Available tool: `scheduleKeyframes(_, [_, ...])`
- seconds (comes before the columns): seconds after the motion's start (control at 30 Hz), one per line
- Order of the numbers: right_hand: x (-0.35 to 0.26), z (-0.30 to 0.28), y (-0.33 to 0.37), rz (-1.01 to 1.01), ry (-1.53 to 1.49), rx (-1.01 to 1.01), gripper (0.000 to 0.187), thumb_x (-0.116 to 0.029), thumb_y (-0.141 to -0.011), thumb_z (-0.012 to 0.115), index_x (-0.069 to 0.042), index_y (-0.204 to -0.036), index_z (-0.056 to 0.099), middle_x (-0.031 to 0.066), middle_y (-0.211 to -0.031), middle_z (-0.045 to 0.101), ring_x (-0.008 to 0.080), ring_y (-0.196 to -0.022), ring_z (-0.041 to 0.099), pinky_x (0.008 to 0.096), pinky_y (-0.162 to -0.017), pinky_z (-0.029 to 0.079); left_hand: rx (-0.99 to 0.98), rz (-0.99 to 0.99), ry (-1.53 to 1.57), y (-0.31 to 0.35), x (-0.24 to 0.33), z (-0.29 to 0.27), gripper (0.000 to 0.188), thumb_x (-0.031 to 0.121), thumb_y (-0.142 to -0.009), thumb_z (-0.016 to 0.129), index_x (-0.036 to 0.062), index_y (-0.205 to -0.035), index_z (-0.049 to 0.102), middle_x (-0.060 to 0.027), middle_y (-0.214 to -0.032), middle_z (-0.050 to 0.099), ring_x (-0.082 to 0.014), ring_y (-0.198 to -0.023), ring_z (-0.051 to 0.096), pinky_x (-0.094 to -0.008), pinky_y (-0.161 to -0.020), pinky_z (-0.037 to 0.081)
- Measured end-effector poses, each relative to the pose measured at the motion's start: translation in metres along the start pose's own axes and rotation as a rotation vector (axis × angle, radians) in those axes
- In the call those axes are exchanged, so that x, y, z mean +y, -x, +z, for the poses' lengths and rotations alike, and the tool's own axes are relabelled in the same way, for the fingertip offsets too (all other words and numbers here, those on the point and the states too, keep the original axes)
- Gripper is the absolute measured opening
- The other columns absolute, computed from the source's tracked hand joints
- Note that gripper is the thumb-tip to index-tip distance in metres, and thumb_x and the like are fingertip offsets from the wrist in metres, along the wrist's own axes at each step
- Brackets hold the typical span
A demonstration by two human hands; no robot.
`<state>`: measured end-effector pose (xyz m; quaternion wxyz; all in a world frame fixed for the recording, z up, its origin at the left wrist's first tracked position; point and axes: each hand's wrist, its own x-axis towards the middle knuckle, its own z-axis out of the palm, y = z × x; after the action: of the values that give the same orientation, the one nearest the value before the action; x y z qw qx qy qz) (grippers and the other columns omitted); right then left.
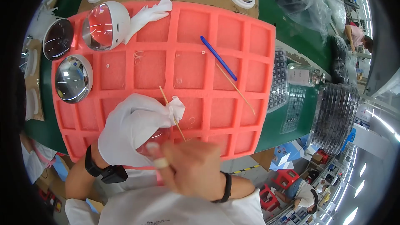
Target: The person wipes a red dome with a cloth, applies liquid to it using a stick, and then repeats the process with a black dome.
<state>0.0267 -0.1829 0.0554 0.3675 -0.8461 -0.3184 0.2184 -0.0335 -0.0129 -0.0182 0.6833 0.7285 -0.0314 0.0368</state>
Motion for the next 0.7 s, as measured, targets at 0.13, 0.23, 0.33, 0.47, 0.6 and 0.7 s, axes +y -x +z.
scheduleKeyframes(0.13, [0.003,-0.001,-0.007,-0.003,0.019,0.023,0.037,-0.01,-0.092,0.067,-0.003,-0.059,0.05,0.0098,-0.048,0.039,0.0282,-0.039,0.039,0.038,-0.04,0.03,-0.067,-0.131,0.16,-0.001,0.003,-0.007,0.062,0.009,-0.062,0.091,0.0022,-0.117,0.062,-0.0101,-0.116,0.057,-0.0296,-0.11,0.059,-0.0452,-0.1,0.043])
scheduleKeyframes(0.23, [-0.006,-0.003,-0.001,-0.032,0.044,-0.066,0.036,-0.011,-0.093,0.066,-0.002,-0.061,0.052,0.0102,-0.049,0.042,0.0297,-0.039,0.042,0.039,-0.041,0.033,-0.131,-0.197,0.205,-0.003,0.012,-0.009,0.067,0.0,-0.065,0.091,-0.0046,-0.123,0.058,-0.0136,-0.122,0.055,-0.0321,-0.122,0.058,-0.0527,-0.115,0.036])
scheduleKeyframes(0.33, [0.004,-0.001,-0.002,0.023,0.064,0.024,0.035,-0.011,-0.092,0.066,-0.003,-0.061,0.054,0.0105,-0.049,0.043,0.0296,-0.039,0.043,0.0396,-0.041,0.033,-0.123,-0.204,0.251,-0.001,0.007,-0.009,0.065,-0.001,-0.065,0.09,-0.0035,-0.122,0.06,-0.0142,-0.123,0.054,-0.0321,-0.12,0.059,-0.0519,-0.112,0.04])
scheduleKeyframes(0.47, [0.001,0.0,0.007,0.001,0.017,-0.032,0.034,-0.012,-0.094,0.065,-0.004,-0.062,0.056,0.0109,-0.049,0.044,0.0301,-0.039,0.044,0.0396,-0.041,0.034,-0.146,-0.077,0.069,-0.003,0.008,-0.011,0.062,-0.003,-0.065,0.088,-0.0021,-0.121,0.061,-0.0146,-0.127,0.052,-0.0331,-0.115,0.06,-0.0509,-0.108,0.043])
scheduleKeyframes(0.6, [-0.004,-0.002,0.008,-0.017,0.126,-0.089,0.033,-0.012,-0.093,0.066,-0.002,-0.063,0.056,0.0105,-0.049,0.044,0.0294,-0.04,0.044,0.0389,-0.041,0.034,0.062,0.016,0.232,0.0,-0.007,0.007,0.058,0.017,-0.058,0.091,0.0102,-0.11,0.067,-0.0073,-0.11,0.057,-0.0275,-0.097,0.062,-0.0376,-0.083,0.053])
scheduleKeyframes(0.7, [0.0,-0.001,0.005,0.079,0.109,0.036,0.031,-0.011,-0.091,0.067,-0.003,-0.063,0.057,0.0101,-0.048,0.044,0.0287,-0.04,0.044,0.0386,-0.041,0.034,0.0,0.011,0.044,-0.001,0.0,-0.002,0.056,0.019,-0.061,0.091,0.0088,-0.11,0.067,-0.0077,-0.109,0.057,-0.0271,-0.097,0.062,-0.0377,-0.084,0.053])
